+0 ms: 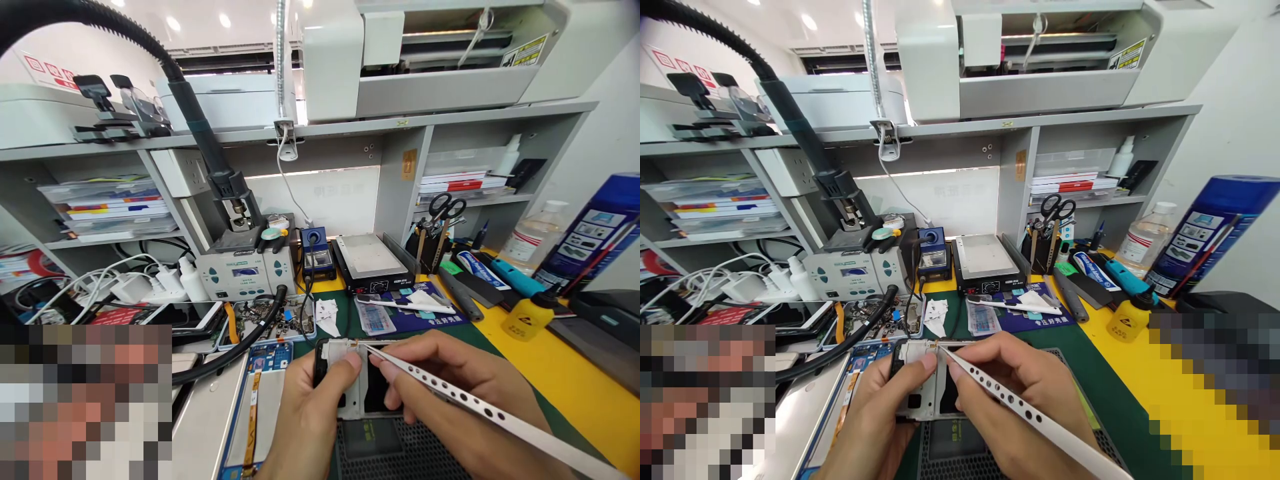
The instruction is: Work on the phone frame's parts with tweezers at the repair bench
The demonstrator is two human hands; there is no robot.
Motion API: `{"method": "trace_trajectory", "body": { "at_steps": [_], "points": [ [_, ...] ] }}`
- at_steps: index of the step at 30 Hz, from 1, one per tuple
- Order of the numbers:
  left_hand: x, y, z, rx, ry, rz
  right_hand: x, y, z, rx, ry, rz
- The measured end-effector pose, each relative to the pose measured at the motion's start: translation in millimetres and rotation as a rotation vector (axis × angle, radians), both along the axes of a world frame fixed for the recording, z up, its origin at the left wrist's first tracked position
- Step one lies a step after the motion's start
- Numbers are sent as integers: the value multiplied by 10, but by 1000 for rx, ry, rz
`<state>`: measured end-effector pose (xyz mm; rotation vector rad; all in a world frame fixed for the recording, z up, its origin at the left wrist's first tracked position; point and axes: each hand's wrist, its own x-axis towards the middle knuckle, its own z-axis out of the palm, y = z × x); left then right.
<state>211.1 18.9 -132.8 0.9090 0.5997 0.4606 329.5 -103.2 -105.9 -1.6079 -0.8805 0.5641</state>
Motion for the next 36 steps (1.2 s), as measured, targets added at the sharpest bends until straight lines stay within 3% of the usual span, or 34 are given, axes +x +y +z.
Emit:
{"method": "trace_trajectory", "body": {
  "at_steps": [6, 12, 17, 24, 31, 36],
  "points": [
    [2, 21, -86, 65, 41, -16, 121, -60, 30, -6, -71, 88],
    [-2, -10, -58, 110, 48, 2, -44, 39, 80, 132, -238, -49],
    [-7, -41, -25, 101, 3, -53, -138, 99, 82, 190, -206, -175],
    [1, -25, -136, 99, 76, 55, -122, 80, 100, 92, -100, -127],
    [1, -24, -159, 122, 49, 23, -113, 92, 75, 70, 52, -127],
    [19, -41, -131, 185, 27, -5, -128, 99, 104, 77, -3, -117]
  ]
}}
